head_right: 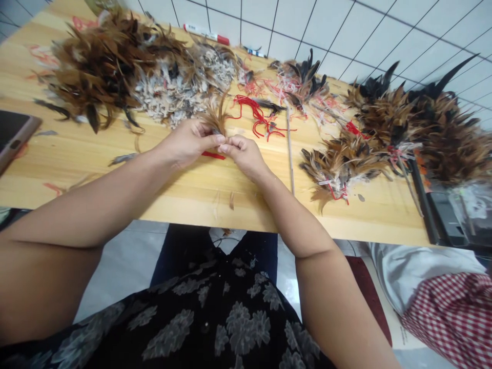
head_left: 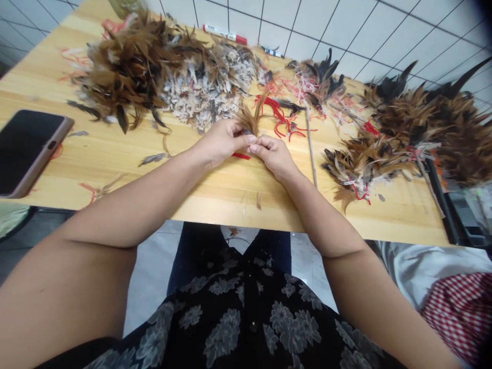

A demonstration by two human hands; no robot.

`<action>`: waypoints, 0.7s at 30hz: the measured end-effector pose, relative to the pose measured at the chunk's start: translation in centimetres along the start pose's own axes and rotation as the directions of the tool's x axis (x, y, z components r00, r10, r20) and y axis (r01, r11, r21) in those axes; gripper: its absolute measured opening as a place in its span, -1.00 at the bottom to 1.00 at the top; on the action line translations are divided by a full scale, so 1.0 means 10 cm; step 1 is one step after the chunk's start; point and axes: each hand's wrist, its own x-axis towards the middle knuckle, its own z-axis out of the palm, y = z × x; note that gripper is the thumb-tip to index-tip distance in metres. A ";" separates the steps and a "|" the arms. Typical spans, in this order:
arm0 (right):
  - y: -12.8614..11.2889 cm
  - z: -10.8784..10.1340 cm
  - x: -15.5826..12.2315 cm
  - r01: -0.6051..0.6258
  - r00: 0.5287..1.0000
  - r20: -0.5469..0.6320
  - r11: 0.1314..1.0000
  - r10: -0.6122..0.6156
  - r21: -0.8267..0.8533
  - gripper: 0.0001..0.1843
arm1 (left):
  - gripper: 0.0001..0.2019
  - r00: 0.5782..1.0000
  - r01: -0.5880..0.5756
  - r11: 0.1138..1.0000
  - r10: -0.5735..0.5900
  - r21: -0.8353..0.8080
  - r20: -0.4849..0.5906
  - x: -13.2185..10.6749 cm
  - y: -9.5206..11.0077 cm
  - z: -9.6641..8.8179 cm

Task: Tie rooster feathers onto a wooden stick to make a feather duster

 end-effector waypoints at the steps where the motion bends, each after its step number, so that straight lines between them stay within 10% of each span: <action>1: 0.01 -0.01 0.00 0.019 1.000 0.000 1.000 -0.019 -0.006 -0.30 | -0.81 1.000 0.004 1.000 -0.004 0.004 0.003 0.00 0.01 0.01; 10: 0.01 -0.02 -0.02 0.105 0.990 -0.086 0.994 -0.108 -0.038 -0.20 | -0.84 0.990 -0.045 0.948 0.083 0.314 -0.109 -0.04 0.43 -0.36; 15: 0.03 -0.04 -0.01 0.095 0.986 -0.134 0.995 -0.098 -0.024 -0.19 | -0.81 0.973 0.061 0.606 0.140 0.793 -0.182 -0.15 0.75 -0.82; 21: 0.06 -0.05 0.02 0.113 0.981 -0.153 0.993 -0.116 -0.028 -0.20 | -0.68 0.995 0.102 0.333 -0.013 0.938 -0.103 -0.11 0.72 -1.06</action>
